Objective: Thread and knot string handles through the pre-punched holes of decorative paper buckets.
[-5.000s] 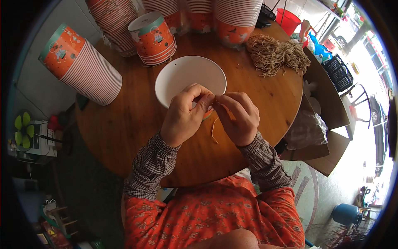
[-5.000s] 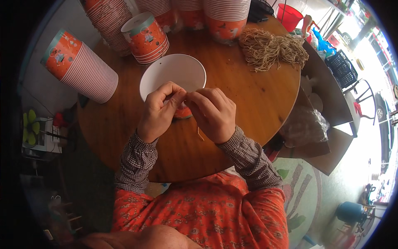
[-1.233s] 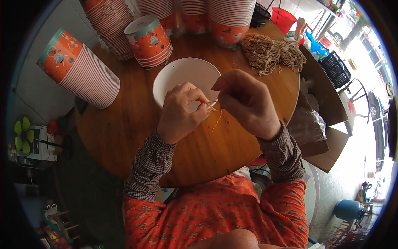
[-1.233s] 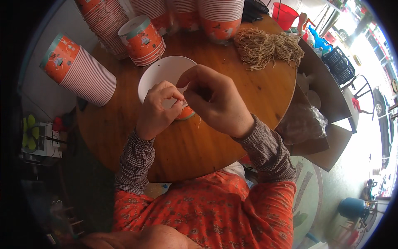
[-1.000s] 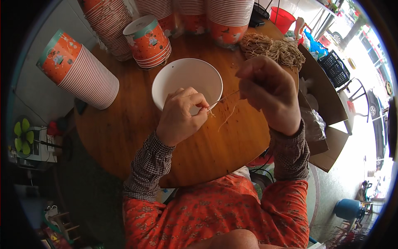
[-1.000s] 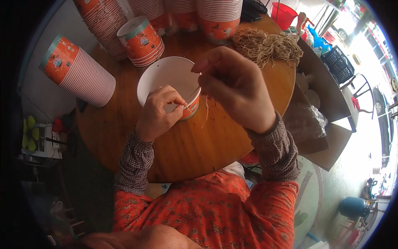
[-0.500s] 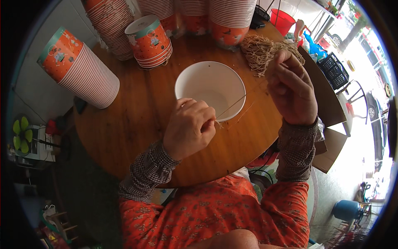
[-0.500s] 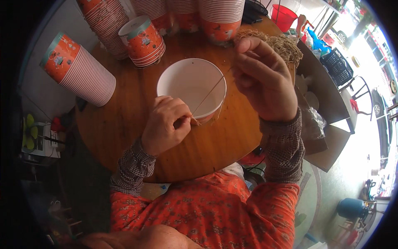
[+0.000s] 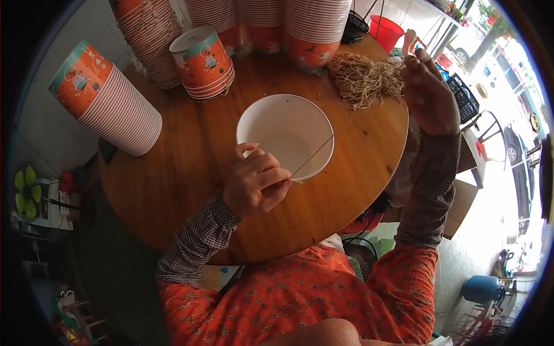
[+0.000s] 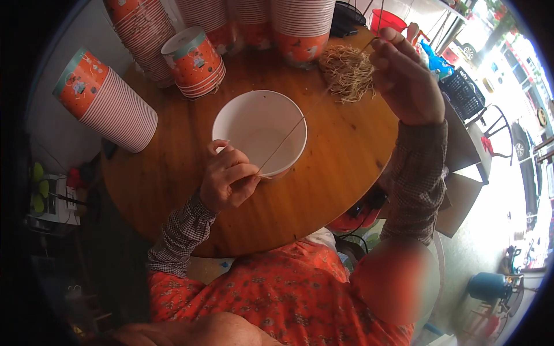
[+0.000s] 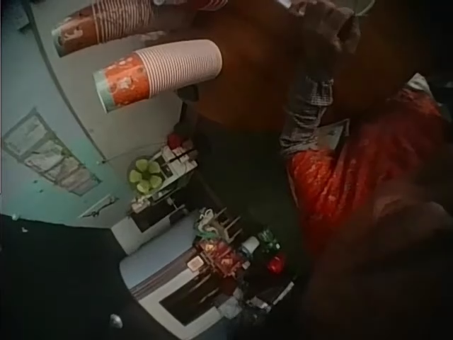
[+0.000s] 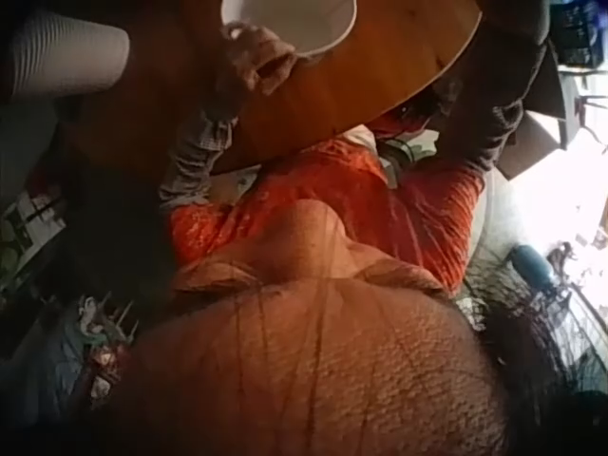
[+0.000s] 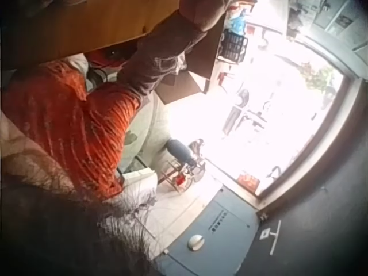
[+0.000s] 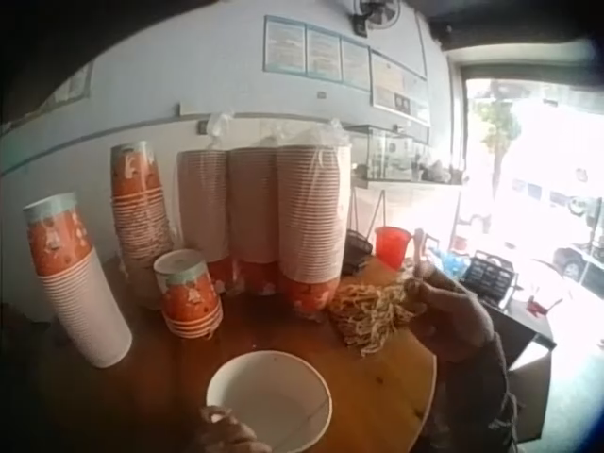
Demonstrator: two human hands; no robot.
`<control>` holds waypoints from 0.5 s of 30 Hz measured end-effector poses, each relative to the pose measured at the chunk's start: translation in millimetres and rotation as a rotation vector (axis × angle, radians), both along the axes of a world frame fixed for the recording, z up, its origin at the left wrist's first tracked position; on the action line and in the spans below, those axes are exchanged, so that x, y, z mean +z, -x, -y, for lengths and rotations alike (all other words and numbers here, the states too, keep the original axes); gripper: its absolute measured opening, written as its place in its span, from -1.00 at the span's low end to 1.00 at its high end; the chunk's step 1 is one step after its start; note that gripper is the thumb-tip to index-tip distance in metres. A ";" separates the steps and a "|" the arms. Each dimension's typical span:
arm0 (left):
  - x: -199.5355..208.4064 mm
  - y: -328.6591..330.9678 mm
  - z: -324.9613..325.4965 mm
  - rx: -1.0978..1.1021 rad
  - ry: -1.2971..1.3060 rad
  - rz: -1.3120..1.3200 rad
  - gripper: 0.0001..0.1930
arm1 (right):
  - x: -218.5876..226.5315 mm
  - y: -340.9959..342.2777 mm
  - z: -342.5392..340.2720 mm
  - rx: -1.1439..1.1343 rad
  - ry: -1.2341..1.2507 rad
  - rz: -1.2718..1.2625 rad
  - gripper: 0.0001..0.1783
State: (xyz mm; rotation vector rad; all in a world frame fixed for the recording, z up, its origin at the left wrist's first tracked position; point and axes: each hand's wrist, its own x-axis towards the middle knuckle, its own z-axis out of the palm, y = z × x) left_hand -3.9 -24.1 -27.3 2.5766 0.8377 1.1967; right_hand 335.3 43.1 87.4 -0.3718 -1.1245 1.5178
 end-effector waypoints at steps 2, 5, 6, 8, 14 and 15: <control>-0.9 2.5 -0.2 -0.031 -0.029 0.007 -0.88 | -8.4 1.7 -11.3 -0.107 -0.065 0.164 -0.75; -0.5 6.8 -4.8 -0.053 -0.004 0.041 -0.88 | -20.6 7.5 -20.7 -0.463 -0.247 0.566 -0.81; 0.0 9.3 -6.1 -0.055 -0.004 0.041 -0.88 | -26.1 12.7 -22.6 -0.737 -0.376 0.902 -0.84; 0.9 13.9 -10.6 -0.098 0.032 0.065 -0.90 | -39.6 18.6 -28.6 -0.920 -0.609 1.096 -0.85; -0.3 30.2 -24.5 -0.057 0.185 0.157 -0.93 | -67.3 32.1 -44.2 -1.061 -0.782 1.239 -0.88; -0.1 34.1 -29.0 -0.054 0.186 0.155 -0.93 | -68.9 33.9 -47.2 -1.059 -0.781 1.236 -0.88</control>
